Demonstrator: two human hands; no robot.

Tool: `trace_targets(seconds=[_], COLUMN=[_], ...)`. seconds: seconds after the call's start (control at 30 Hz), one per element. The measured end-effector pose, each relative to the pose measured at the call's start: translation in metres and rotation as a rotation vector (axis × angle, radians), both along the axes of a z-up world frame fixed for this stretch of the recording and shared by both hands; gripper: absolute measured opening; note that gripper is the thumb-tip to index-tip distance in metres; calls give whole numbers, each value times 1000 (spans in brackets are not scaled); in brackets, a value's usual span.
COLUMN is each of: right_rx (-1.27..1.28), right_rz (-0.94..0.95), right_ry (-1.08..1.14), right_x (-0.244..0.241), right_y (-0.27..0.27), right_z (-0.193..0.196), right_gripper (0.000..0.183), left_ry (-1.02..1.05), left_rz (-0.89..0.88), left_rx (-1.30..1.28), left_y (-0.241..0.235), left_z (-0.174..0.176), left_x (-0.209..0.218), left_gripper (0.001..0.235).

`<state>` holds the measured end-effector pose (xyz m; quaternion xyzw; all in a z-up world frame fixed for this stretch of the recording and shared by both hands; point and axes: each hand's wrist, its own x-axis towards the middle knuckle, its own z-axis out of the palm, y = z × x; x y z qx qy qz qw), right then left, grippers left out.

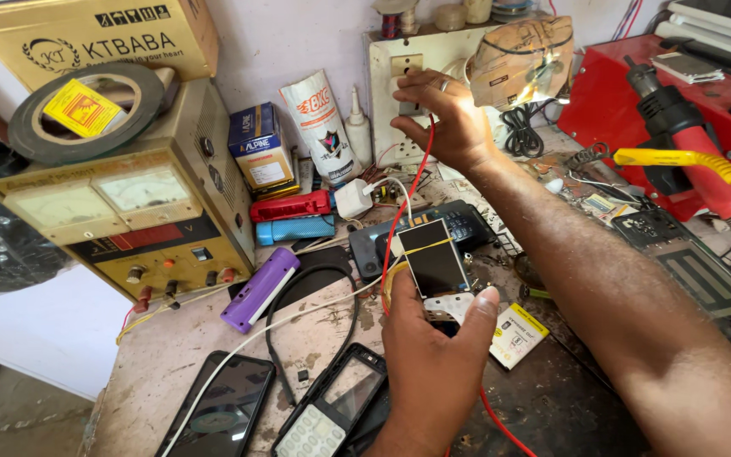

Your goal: The person holds a disassembled mobile phone motherboard and uses a soldering iron to work on the charging port area. They connect a USB cable to test the connection, then continue soldering and inspecting the board with tweezers.

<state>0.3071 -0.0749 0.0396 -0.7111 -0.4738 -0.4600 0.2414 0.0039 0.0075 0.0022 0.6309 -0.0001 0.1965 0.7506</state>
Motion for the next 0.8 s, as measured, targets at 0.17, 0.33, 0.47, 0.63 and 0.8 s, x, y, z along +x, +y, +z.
trace_targets(seconds=[0.17, 0.33, 0.47, 0.63, 0.8], right_rx=[-27, 30, 160, 129, 11], right_rz=[21, 61, 102, 326, 523], right_ry=[41, 135, 347, 423, 576], right_x=[-4, -21, -25, -9, 9], right_y=[-5, -17, -25, -11, 4], right_z=[-1, -4, -10, 4, 20], right_gripper=[47, 57, 56, 44, 52], left_ry=[13, 45, 16, 5, 74], left_rz=[-2, -2, 1, -10, -108], left_rx=[5, 36, 52, 30, -60], left_y=[1, 2, -1, -3, -6], left_z=[1, 4, 2, 1, 0], left_x=[0, -2, -3, 0, -1], left_gripper=[37, 38, 38, 37, 35])
